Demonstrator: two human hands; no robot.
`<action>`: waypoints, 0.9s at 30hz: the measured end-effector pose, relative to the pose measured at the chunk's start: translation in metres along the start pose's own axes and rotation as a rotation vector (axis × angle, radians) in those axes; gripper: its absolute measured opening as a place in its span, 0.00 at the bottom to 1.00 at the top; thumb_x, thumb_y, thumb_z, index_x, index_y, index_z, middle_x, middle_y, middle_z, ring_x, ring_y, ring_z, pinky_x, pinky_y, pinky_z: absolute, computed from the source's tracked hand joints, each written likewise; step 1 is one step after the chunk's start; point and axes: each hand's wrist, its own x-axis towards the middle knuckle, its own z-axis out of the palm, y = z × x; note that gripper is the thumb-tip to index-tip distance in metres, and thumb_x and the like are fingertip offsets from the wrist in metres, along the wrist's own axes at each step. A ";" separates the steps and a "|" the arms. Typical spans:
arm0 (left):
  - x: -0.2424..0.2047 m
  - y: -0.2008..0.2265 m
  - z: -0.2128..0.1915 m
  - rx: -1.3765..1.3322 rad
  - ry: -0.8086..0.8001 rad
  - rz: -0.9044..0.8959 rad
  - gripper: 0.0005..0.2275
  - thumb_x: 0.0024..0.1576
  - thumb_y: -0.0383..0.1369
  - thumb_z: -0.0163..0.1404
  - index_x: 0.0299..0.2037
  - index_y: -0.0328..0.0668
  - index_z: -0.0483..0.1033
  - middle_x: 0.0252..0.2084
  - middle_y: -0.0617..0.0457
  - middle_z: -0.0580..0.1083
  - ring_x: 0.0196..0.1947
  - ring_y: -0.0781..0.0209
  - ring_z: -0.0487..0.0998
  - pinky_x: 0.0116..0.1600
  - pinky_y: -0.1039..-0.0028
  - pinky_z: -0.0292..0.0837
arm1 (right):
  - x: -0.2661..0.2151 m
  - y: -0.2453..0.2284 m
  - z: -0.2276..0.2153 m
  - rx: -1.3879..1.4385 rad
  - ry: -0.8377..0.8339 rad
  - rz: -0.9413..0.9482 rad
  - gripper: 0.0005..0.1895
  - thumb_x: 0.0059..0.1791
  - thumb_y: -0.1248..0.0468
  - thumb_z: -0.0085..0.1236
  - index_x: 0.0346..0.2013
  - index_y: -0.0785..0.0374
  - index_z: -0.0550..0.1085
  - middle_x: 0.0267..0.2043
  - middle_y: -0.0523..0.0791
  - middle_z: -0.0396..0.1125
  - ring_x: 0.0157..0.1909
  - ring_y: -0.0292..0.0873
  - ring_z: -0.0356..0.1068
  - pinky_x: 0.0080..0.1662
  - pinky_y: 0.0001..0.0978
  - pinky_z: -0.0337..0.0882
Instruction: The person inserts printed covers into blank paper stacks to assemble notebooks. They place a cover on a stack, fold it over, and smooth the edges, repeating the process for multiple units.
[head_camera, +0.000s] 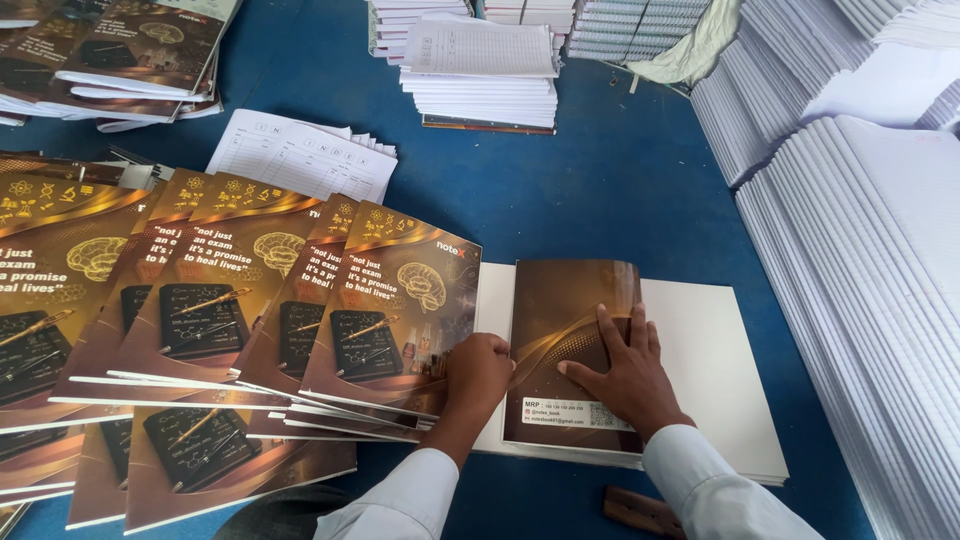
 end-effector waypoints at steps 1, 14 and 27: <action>0.001 0.000 0.000 0.010 -0.002 -0.007 0.09 0.49 0.26 0.59 0.39 0.37 0.84 0.36 0.43 0.82 0.37 0.51 0.85 0.47 0.67 0.79 | 0.000 0.000 0.000 -0.008 0.002 -0.003 0.61 0.34 0.24 0.59 0.75 0.32 0.46 0.80 0.52 0.26 0.79 0.64 0.28 0.68 0.57 0.58; 0.001 -0.003 0.006 0.057 0.062 0.048 0.09 0.48 0.26 0.59 0.39 0.37 0.85 0.36 0.42 0.81 0.37 0.50 0.85 0.48 0.67 0.79 | 0.001 0.001 0.008 -0.093 0.016 -0.016 0.60 0.35 0.23 0.56 0.75 0.36 0.47 0.80 0.55 0.27 0.79 0.66 0.29 0.68 0.53 0.59; -0.007 0.007 0.005 0.108 0.068 0.060 0.07 0.53 0.25 0.55 0.40 0.36 0.84 0.38 0.41 0.81 0.40 0.47 0.84 0.50 0.64 0.79 | 0.000 0.001 0.010 -0.150 0.034 -0.036 0.59 0.38 0.21 0.51 0.75 0.39 0.47 0.79 0.56 0.28 0.78 0.66 0.28 0.70 0.52 0.53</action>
